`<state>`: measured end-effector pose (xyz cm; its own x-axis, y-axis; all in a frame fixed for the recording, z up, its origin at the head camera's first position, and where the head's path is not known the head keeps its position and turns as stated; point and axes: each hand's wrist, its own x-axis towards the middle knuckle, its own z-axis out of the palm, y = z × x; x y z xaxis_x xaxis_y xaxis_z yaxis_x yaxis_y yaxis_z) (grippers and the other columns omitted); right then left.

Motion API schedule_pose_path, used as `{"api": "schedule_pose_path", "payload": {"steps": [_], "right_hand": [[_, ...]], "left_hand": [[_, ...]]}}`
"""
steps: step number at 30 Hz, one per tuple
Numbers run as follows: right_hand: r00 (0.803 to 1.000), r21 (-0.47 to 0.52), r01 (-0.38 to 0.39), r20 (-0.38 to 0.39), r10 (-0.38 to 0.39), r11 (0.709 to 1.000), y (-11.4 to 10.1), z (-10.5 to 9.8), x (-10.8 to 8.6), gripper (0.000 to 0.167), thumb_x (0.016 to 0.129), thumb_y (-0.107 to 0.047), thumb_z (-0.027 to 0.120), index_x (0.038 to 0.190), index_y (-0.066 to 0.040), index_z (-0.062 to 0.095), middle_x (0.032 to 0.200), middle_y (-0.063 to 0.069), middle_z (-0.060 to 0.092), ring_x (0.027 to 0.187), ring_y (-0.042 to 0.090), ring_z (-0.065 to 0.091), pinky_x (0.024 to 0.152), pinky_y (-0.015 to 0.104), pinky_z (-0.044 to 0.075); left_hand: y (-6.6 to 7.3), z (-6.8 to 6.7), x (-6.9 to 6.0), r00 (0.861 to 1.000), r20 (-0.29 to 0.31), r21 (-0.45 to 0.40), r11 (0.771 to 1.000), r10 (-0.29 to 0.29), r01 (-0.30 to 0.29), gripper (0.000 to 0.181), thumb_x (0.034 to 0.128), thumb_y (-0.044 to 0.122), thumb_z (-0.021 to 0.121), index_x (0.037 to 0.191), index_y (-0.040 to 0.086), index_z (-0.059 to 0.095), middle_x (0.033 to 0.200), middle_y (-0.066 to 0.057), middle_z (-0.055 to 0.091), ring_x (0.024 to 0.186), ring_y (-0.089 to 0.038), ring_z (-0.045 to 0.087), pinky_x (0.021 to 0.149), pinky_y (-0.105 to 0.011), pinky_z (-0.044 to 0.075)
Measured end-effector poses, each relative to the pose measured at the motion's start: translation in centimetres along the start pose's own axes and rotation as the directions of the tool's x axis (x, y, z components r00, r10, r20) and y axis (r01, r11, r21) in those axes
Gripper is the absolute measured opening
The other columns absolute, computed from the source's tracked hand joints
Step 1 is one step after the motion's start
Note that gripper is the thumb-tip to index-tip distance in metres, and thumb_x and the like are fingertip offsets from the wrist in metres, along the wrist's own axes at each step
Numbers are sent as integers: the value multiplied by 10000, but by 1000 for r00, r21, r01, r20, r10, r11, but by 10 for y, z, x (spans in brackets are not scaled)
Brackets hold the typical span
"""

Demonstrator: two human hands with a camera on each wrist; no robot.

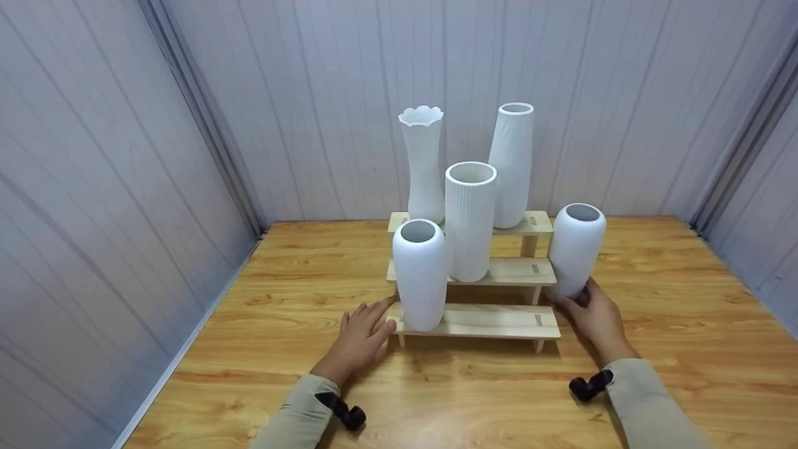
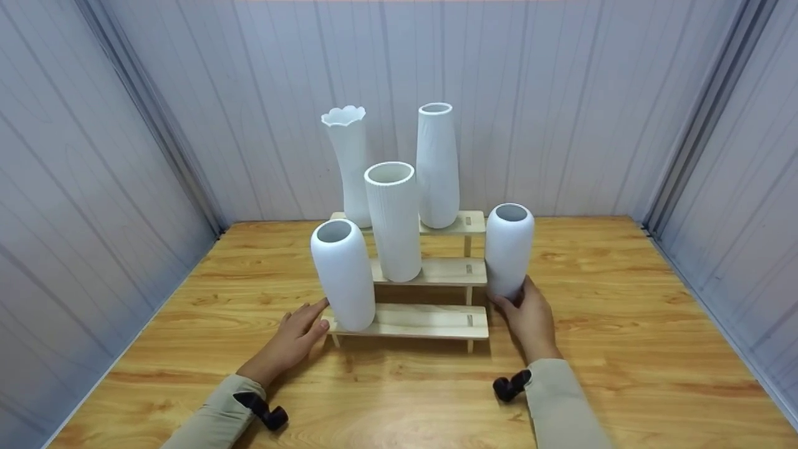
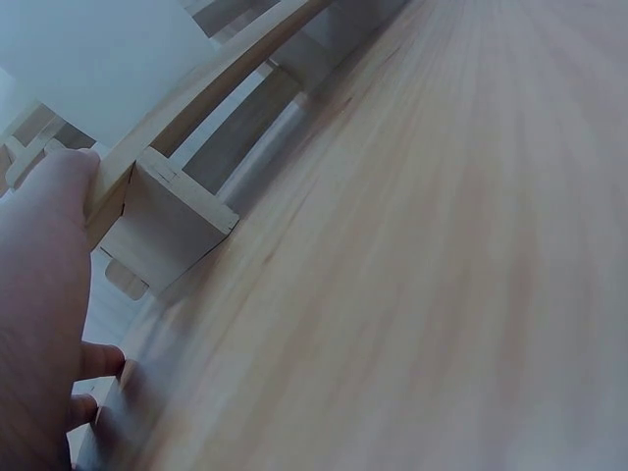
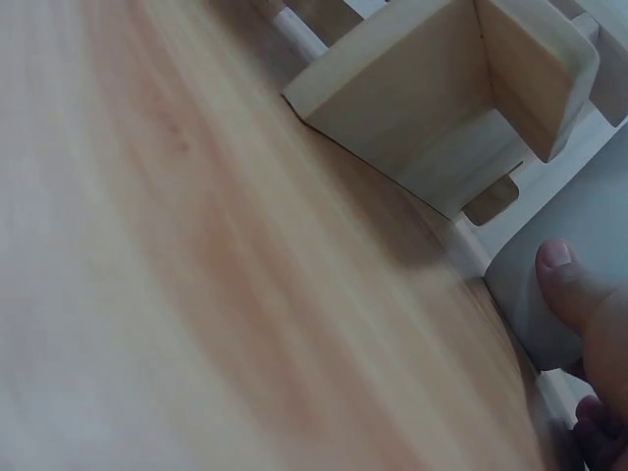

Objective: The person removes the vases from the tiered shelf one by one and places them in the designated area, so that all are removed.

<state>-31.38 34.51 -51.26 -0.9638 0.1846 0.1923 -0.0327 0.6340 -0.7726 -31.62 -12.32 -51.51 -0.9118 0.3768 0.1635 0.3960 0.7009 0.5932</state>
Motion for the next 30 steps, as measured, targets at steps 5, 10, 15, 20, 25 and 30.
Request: {"api": "schedule_pose_path", "payload": {"steps": [5, 10, 15, 20, 25, 30], "right_hand": [[1000, -19, -12, 6, 12, 1000, -3, -1, 2, 888, 944, -527, 665, 1551, 13, 307, 1466, 330, 456, 1347, 493, 453, 1110, 601, 354], [998, 128, -46, 37, 42, 991, -8, -7, 4, 946, 967, -451, 667, 1594, 19, 138, 1535, 353, 331, 1395, 500, 379, 1139, 594, 321], [997, 318, -55, -35, 69, 946, -24, -19, 2, 878, 1008, -345, 624, 1616, -35, 72, 1580, 312, 262, 1422, 474, 339, 1155, 579, 308], [979, 390, -12, -184, 91, 921, -45, -28, 0, 672, 1020, -262, 604, 1567, -54, 272, 1528, 198, 388, 1381, 365, 422, 1130, 508, 352], [948, 404, 12, -297, 119, 915, -64, -36, 0, 528, 1015, -220, 608, 1480, -82, 400, 1422, 111, 478, 1313, 266, 488, 1048, 392, 394], [931, 390, 28, -344, 118, 920, -76, -37, -3, 483, 1007, -204, 611, 1437, -73, 434, 1322, 63, 509, 1204, 184, 521, 949, 297, 395]], "left_hand": [[2, -2, 0, 1000, -8, -11, 1000, 7, -8, 564, 1060, 559, 377, 1582, 347, 350, 1586, -75, 405, 1484, -498, 200, 1136, -729, -8], [2, -1, 1, 1000, -1, -6, 1000, 3, -3, 576, 1057, 572, 370, 1583, 340, 350, 1590, -70, 400, 1489, -488, 197, 1145, -718, -8], [1, 2, -1, 1000, 2, 0, 1000, 2, -2, 570, 1060, 563, 366, 1582, 333, 354, 1581, -110, 406, 1485, -489, 207, 1141, -725, -2], [-1, 3, -3, 1000, 0, 3, 1000, 3, -3, 564, 1061, 564, 364, 1579, 342, 356, 1579, -106, 410, 1481, -495, 211, 1138, -730, 2], [-1, 2, -1, 1000, -11, 9, 1000, 8, -8, 565, 1059, 565, 369, 1580, 347, 355, 1579, -109, 409, 1482, -490, 214, 1143, -723, 6], [-1, 1, -1, 1000, 0, -10, 1000, 0, 0, 564, 1056, 577, 366, 1580, 368, 347, 1586, -91, 401, 1489, -486, 195, 1144, -713, -15]]}}
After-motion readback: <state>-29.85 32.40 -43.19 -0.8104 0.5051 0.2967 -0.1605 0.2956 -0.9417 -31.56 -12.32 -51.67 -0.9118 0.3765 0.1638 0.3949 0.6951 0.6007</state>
